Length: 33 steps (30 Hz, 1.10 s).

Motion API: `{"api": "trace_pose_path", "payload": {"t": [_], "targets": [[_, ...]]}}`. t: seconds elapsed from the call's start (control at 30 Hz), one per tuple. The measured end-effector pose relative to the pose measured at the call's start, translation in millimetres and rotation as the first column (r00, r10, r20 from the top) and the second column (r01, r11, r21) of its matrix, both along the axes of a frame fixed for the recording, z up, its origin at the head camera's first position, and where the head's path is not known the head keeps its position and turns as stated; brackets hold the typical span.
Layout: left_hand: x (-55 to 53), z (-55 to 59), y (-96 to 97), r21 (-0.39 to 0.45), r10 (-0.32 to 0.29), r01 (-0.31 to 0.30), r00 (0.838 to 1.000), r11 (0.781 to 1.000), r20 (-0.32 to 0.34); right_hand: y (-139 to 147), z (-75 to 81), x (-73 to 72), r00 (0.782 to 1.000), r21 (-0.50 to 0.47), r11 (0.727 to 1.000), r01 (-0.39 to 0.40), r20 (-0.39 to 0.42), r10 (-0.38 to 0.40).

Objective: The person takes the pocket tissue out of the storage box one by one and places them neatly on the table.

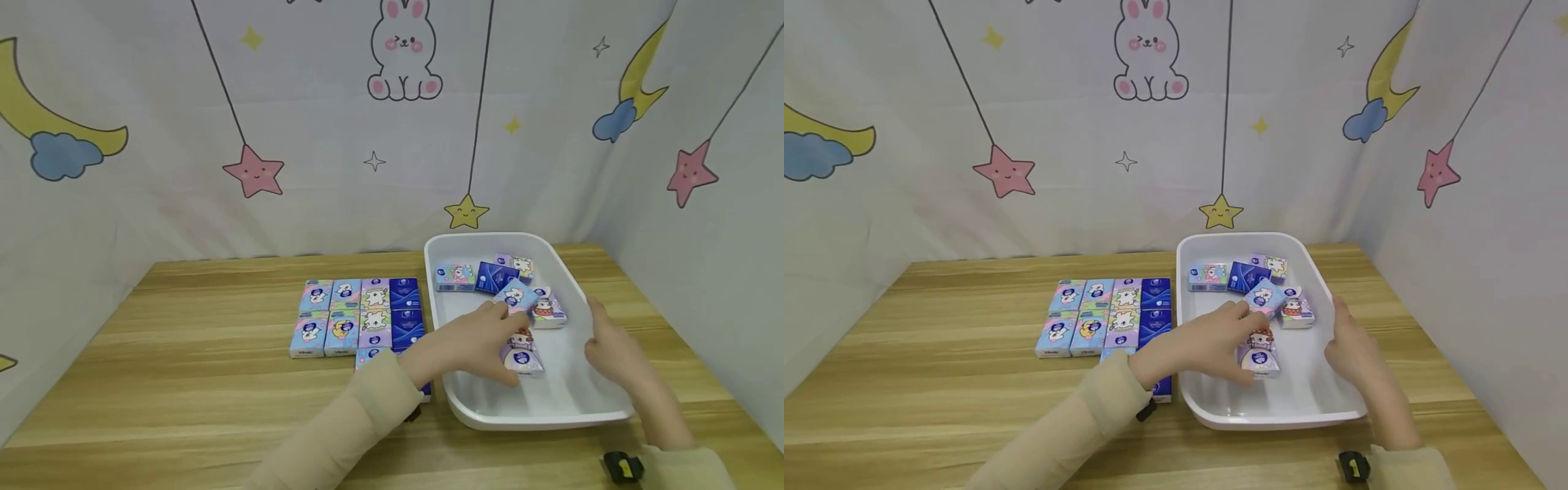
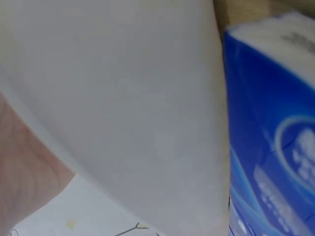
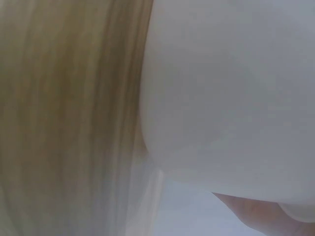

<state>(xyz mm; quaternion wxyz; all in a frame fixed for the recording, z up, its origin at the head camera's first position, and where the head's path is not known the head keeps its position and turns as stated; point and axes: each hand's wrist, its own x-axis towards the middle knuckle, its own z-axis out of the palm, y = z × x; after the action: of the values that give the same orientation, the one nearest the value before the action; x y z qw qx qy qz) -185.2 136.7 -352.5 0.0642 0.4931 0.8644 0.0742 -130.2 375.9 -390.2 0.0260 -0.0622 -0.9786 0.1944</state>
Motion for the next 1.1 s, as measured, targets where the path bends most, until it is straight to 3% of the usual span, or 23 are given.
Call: {"api": "trace_pose_path", "payload": {"t": [0.6, 0.9, 1.1], "targets": [[4.9, -1.6, -47.0, 0.167, 0.041, -0.044, 0.999, 0.985, 0.023, -0.3, -0.5, -0.5, 1.0, 0.007, 1.0, 0.004, 0.003, -0.004], [11.0, -3.8, -68.3, 0.178, 0.049, -0.054, 0.998, 0.983, 0.029, 0.7, 0.3, -1.1, 1.0, 0.006, 1.0, 0.016, 0.025, -0.016], [16.2, -0.2, -79.2, 0.202, 0.049, -0.047, 0.999, 0.978, -0.004, 0.1, 0.4, -1.4, 0.999, 0.008, 1.0, 0.021, 0.031, -0.021]]}}
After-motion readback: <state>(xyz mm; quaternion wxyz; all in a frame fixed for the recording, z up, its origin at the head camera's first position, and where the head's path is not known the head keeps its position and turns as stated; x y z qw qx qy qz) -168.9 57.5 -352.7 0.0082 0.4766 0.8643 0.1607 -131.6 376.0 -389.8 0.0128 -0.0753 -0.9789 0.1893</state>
